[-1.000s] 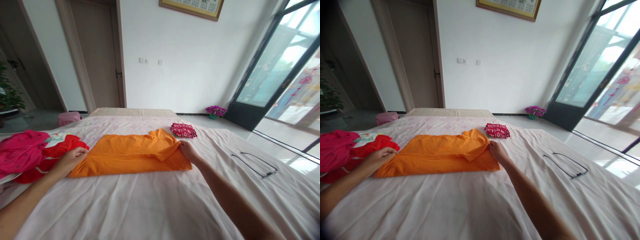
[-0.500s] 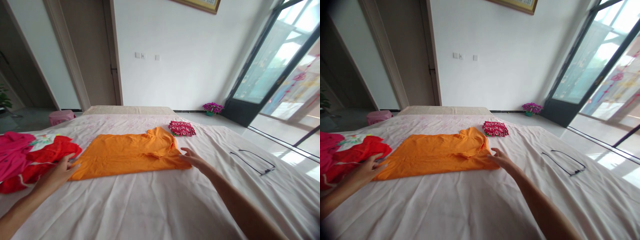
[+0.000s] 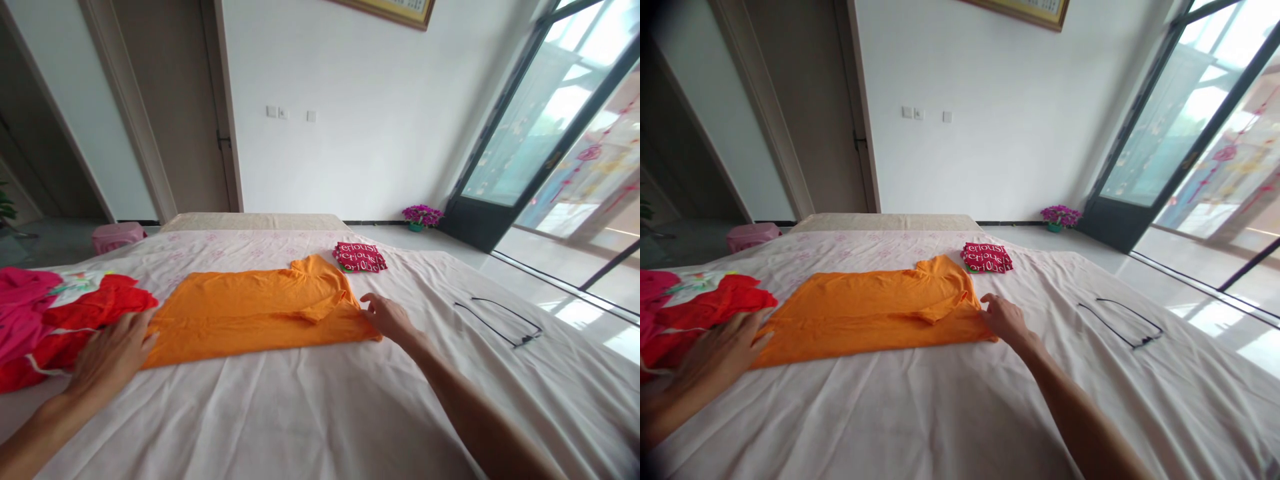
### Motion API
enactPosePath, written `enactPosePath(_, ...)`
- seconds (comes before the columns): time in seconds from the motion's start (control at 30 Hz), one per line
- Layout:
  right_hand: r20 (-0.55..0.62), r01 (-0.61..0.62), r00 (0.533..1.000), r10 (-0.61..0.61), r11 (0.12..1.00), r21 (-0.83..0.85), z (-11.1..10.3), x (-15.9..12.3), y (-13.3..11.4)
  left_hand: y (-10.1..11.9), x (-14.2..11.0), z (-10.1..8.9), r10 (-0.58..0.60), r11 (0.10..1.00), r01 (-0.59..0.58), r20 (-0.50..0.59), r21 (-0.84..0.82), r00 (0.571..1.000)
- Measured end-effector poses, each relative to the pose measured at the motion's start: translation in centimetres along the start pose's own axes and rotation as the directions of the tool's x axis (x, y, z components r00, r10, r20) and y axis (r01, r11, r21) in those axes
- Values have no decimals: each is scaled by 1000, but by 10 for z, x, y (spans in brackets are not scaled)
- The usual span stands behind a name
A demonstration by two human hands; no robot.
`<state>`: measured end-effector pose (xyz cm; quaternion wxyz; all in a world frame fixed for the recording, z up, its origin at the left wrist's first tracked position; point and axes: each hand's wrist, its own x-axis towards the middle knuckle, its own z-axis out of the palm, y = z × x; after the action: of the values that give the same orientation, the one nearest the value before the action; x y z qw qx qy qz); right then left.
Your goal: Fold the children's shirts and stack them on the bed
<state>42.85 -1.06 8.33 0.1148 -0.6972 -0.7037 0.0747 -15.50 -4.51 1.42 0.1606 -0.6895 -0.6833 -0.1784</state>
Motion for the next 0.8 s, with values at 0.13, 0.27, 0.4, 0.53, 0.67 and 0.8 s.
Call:
enactPosePath(0.13,18,196,981,-195,979,-62,-5,1,-31,67,8,-23,306,936,-313,-65,-161,950)
enactPosePath(0.27,145,443,883,-447,894,62,9,12,-63,139,12,-30,522,754,-479,-33,-449,852)
enactPosePath(0.4,-113,540,842,-528,822,182,30,27,-72,190,17,-31,580,655,-491,-34,-574,814)
enactPosePath(0.53,-295,549,827,-478,799,245,47,25,-68,231,22,-32,615,596,-485,-24,-640,788)
enactPosePath(0.67,-298,427,893,-337,843,327,56,13,-66,280,23,-28,710,531,-543,-8,-650,704)
enactPosePath(0.8,-202,340,936,-290,895,288,57,5,-64,309,26,-8,669,657,-572,29,-492,743)
